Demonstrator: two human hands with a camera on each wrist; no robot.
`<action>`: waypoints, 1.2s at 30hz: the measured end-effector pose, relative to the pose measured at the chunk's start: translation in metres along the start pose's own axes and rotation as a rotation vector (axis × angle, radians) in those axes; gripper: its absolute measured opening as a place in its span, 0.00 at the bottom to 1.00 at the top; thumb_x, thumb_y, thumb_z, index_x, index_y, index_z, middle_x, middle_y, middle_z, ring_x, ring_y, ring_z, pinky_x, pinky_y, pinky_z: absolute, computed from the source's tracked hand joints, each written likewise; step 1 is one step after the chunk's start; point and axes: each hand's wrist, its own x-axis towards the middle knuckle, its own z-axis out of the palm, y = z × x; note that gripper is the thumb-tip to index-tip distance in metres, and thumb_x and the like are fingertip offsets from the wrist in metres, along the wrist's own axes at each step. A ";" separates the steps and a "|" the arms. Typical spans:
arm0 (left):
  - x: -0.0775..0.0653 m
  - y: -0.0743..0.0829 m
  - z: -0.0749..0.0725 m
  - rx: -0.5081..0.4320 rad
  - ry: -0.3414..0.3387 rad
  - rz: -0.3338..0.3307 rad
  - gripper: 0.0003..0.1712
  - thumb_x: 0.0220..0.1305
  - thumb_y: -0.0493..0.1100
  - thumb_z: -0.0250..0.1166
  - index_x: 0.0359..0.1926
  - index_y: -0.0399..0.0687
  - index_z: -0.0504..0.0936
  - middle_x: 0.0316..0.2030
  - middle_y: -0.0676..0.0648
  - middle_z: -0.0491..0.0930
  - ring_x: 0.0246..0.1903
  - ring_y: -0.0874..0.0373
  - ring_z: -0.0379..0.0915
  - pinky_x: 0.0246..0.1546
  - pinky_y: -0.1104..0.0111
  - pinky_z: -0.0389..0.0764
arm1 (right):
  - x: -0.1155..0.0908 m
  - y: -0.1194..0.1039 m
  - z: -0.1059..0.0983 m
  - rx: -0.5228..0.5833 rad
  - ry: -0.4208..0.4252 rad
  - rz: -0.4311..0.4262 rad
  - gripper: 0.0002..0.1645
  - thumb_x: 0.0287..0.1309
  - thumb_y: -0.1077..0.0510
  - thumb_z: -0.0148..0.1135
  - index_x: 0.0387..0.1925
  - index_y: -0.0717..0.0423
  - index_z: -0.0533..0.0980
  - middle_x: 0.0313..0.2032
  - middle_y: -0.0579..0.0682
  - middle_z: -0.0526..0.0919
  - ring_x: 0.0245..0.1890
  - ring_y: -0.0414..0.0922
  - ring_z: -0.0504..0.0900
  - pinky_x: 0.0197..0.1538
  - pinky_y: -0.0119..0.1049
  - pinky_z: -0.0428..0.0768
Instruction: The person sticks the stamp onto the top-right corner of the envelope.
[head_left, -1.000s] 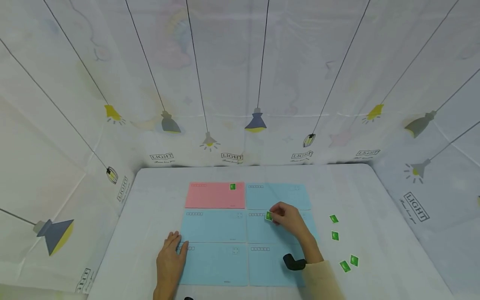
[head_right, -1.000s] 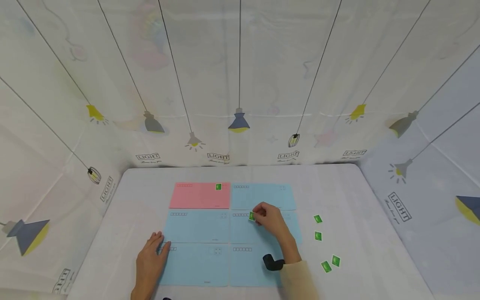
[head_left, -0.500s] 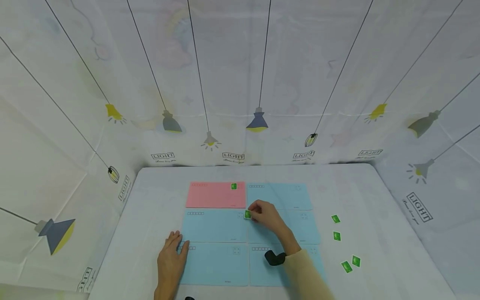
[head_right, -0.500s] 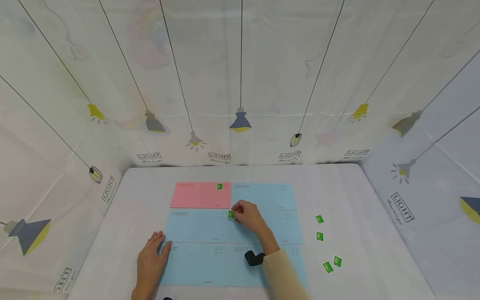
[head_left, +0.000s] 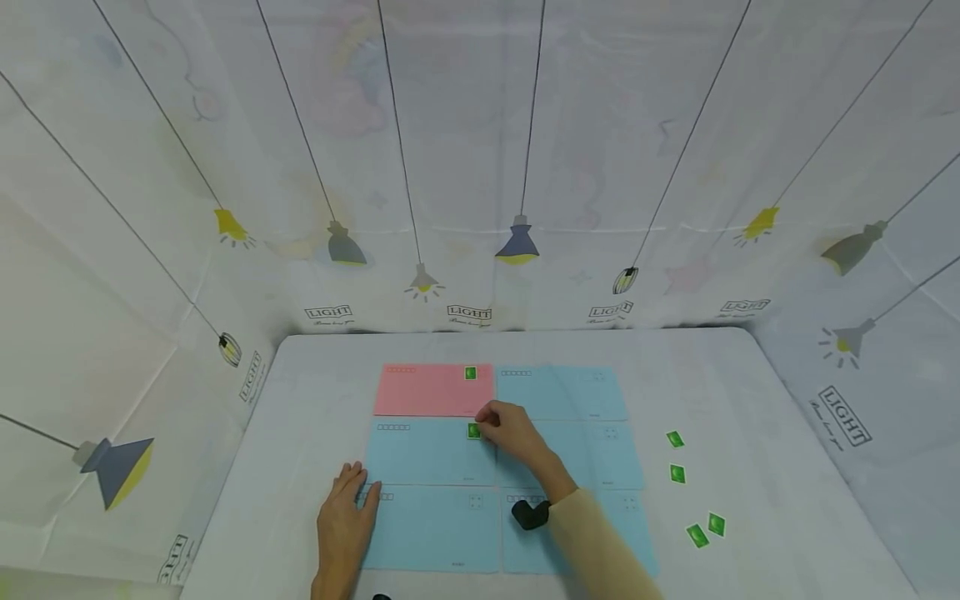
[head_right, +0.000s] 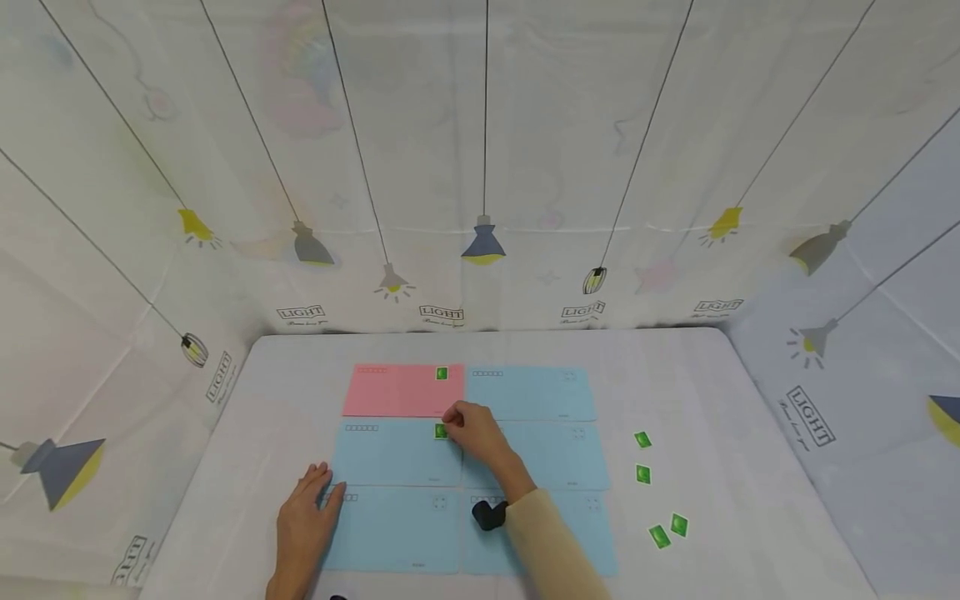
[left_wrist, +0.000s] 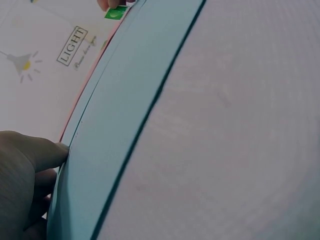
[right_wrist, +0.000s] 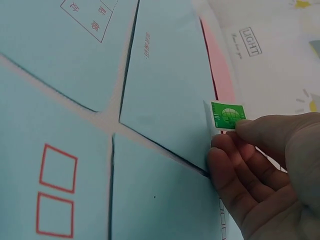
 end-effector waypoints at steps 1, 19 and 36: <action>0.000 0.001 0.000 0.001 0.001 0.002 0.23 0.58 0.39 0.74 0.52 0.29 0.83 0.59 0.35 0.80 0.65 0.38 0.72 0.66 0.46 0.71 | 0.000 0.000 0.001 -0.003 0.002 0.002 0.04 0.65 0.60 0.63 0.41 0.55 0.81 0.32 0.46 0.82 0.30 0.40 0.76 0.33 0.29 0.78; 0.000 0.002 0.001 0.000 0.008 0.012 0.22 0.58 0.38 0.74 0.51 0.29 0.83 0.58 0.34 0.81 0.65 0.39 0.73 0.67 0.46 0.70 | 0.008 0.003 0.011 -0.120 0.054 0.023 0.04 0.66 0.58 0.63 0.39 0.52 0.81 0.32 0.45 0.82 0.32 0.39 0.75 0.37 0.30 0.77; -0.001 0.001 0.001 -0.005 0.026 0.029 0.22 0.56 0.36 0.75 0.50 0.28 0.84 0.57 0.34 0.81 0.64 0.38 0.73 0.65 0.45 0.71 | 0.011 0.001 0.020 -0.179 0.081 0.001 0.03 0.63 0.61 0.64 0.36 0.57 0.81 0.28 0.45 0.81 0.28 0.39 0.73 0.33 0.30 0.75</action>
